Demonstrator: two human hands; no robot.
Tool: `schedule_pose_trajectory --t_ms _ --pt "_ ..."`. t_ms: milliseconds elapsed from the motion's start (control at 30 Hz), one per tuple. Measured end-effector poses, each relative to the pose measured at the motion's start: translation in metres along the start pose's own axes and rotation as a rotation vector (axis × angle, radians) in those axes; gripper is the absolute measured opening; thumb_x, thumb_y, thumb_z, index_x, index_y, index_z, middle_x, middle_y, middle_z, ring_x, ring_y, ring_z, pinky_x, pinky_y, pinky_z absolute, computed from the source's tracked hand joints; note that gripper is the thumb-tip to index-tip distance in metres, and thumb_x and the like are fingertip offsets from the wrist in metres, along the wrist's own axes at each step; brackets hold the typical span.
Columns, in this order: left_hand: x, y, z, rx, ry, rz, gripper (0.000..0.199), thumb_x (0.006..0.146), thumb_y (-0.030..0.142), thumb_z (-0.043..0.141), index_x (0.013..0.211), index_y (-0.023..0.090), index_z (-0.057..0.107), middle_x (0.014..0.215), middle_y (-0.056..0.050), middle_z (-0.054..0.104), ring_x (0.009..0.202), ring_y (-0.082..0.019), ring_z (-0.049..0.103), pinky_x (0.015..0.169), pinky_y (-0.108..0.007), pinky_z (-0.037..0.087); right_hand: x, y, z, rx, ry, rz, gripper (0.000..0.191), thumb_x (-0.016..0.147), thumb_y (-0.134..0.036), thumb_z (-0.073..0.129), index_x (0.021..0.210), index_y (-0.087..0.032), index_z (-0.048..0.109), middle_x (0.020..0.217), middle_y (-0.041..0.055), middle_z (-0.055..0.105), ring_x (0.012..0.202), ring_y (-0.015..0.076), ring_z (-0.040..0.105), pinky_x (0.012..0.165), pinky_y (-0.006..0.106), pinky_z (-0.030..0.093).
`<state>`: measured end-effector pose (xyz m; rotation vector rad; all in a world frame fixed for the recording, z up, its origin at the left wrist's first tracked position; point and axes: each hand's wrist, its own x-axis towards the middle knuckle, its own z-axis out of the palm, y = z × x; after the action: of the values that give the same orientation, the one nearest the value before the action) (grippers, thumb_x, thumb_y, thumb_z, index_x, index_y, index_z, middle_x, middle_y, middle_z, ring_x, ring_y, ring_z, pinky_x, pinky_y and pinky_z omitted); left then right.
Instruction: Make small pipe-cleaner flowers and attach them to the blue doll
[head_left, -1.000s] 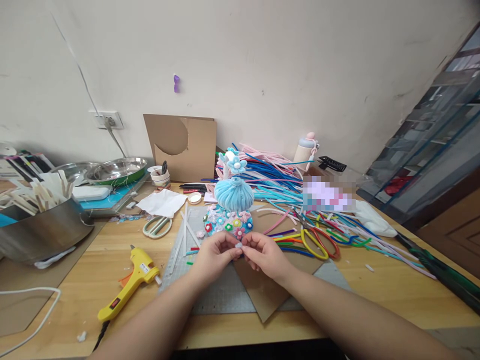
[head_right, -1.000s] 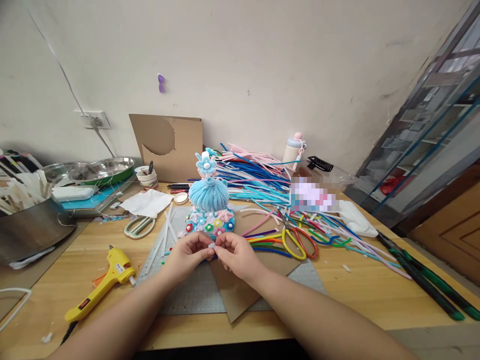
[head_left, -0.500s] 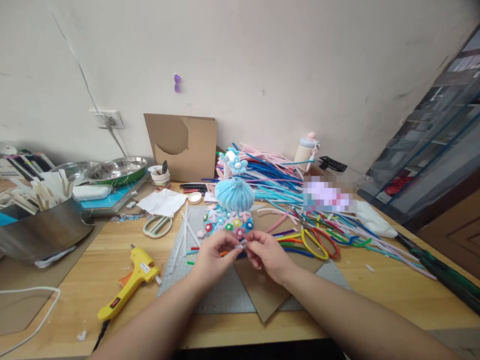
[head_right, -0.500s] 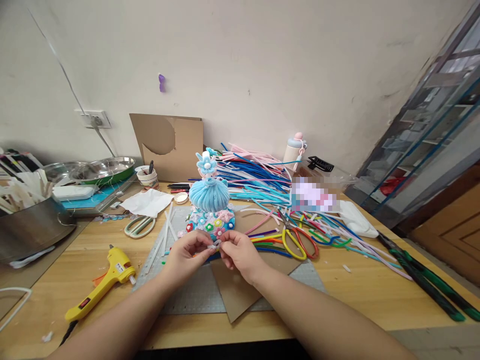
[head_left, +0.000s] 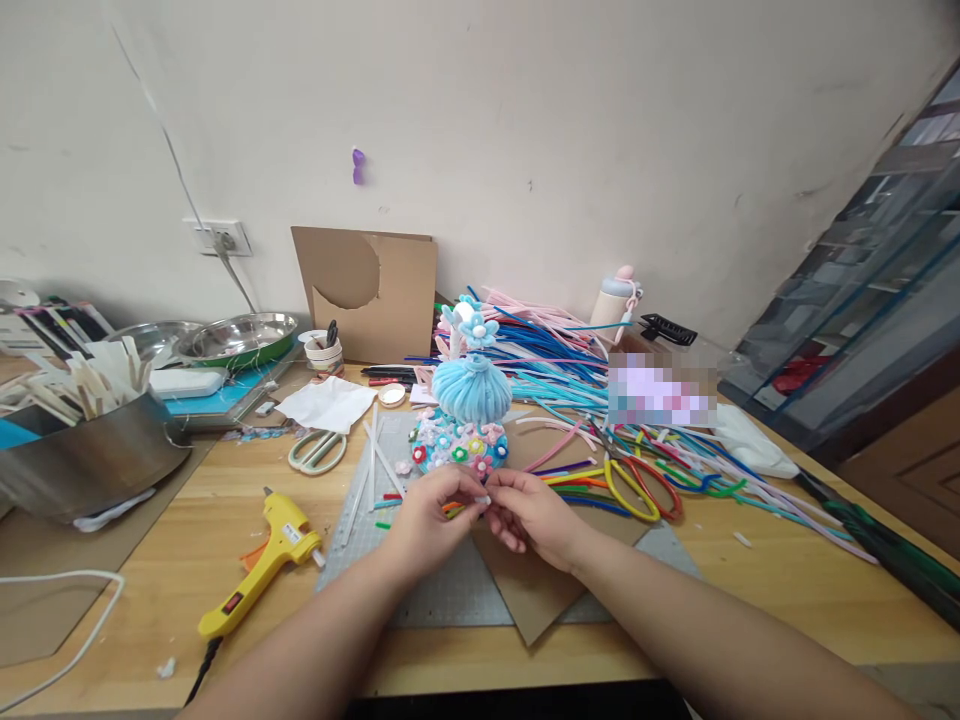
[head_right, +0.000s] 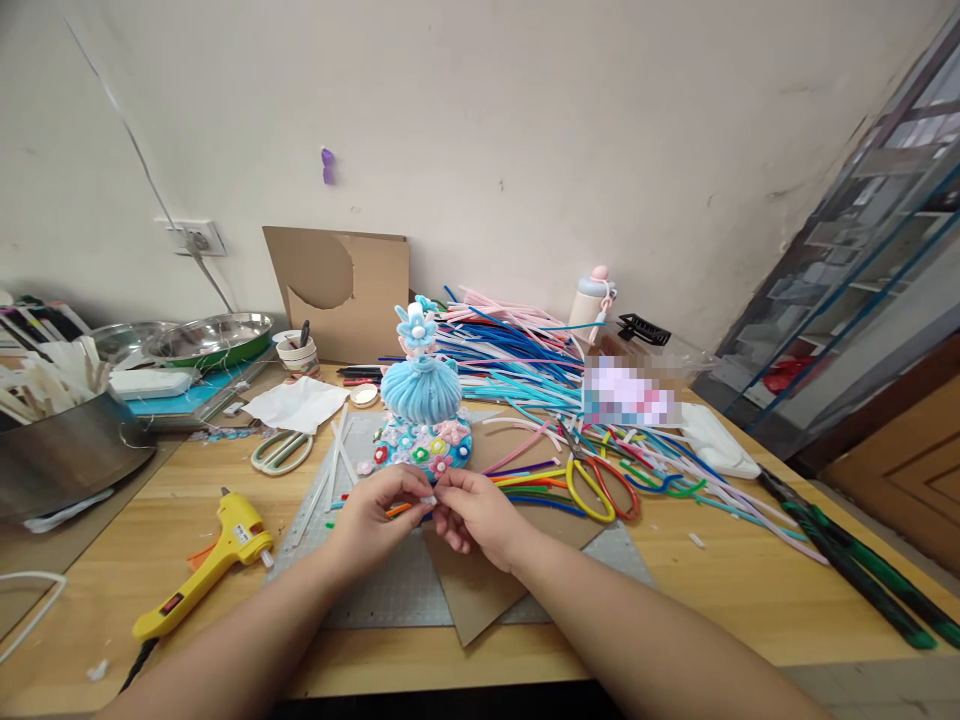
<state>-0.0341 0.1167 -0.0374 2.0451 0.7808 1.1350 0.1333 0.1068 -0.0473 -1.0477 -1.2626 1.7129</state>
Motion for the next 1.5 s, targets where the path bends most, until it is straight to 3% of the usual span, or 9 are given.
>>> schedule_pose_trajectory --t_ms 233,433,633,933,1200,1400,1500 --pt "0.001 0.006 -0.002 0.001 0.006 0.023 0.004 0.081 0.014 0.06 0.081 0.017 0.063 0.087 -0.006 0.065 0.087 -0.016 0.061 0.079 -0.03 0.048 -0.002 -0.003 -0.002 -0.043 -0.04 -0.044 0.026 0.079 -0.042 0.055 0.077 -0.018 0.049 0.055 -0.0059 0.054 0.035 0.0046 0.046 0.029 0.013 0.03" --pt "0.003 0.002 -0.001 -0.316 0.033 -0.114 0.013 0.077 0.024 0.067 0.087 0.016 0.063 0.085 -0.005 0.061 0.081 -0.017 0.06 0.074 -0.031 0.049 -0.004 0.002 0.002 -0.153 0.046 -0.291 0.028 0.086 -0.045 0.05 0.079 -0.018 0.05 0.057 -0.0071 0.046 0.038 0.0043 0.042 0.032 0.014 0.029" --pt "0.006 0.006 -0.003 -0.377 0.022 -0.123 0.014 0.073 0.026 0.071 0.079 0.015 0.066 0.08 -0.004 0.059 0.079 -0.016 0.057 0.076 -0.03 0.047 -0.008 0.002 0.003 -0.222 0.035 -0.317 0.027 0.089 -0.044 0.047 0.082 -0.018 0.05 0.058 -0.0067 0.045 0.04 0.0046 0.042 0.034 0.015 0.029" --pt "0.006 0.01 -0.002 -0.738 -0.079 -0.319 0.021 0.07 0.032 0.074 0.077 0.014 0.064 0.08 -0.002 0.058 0.071 -0.014 0.06 0.072 -0.032 0.048 -0.01 0.005 0.001 -0.219 0.007 -0.344 0.025 0.089 -0.043 0.047 0.082 -0.019 0.051 0.065 -0.0043 0.047 0.043 0.0056 0.046 0.036 0.016 0.033" --pt "0.003 0.01 -0.003 -0.778 -0.063 -0.363 0.018 0.071 0.029 0.073 0.08 0.015 0.065 0.085 -0.003 0.059 0.081 -0.015 0.058 0.078 -0.029 0.046 -0.01 0.004 0.0 -0.222 0.018 -0.356 0.026 0.088 -0.044 0.047 0.082 -0.019 0.052 0.065 -0.004 0.048 0.042 0.0062 0.046 0.037 0.017 0.034" --pt "0.001 0.007 -0.004 -0.774 -0.088 -0.358 0.015 0.079 0.03 0.065 0.081 0.015 0.065 0.077 -0.003 0.059 0.074 -0.013 0.056 0.072 -0.026 0.044 -0.012 0.003 0.003 -0.234 -0.014 -0.356 0.025 0.088 -0.042 0.048 0.081 -0.019 0.052 0.061 -0.0048 0.046 0.042 0.0062 0.044 0.037 0.018 0.033" --pt "0.002 0.008 -0.001 -0.786 -0.1 -0.331 0.02 0.075 0.03 0.069 0.085 0.015 0.061 0.083 -0.003 0.06 0.077 -0.014 0.058 0.074 -0.028 0.046 -0.014 0.0 0.004 -0.272 0.036 -0.378 0.025 0.089 -0.042 0.047 0.081 -0.019 0.053 0.061 -0.0049 0.045 0.043 0.006 0.043 0.039 0.018 0.033"
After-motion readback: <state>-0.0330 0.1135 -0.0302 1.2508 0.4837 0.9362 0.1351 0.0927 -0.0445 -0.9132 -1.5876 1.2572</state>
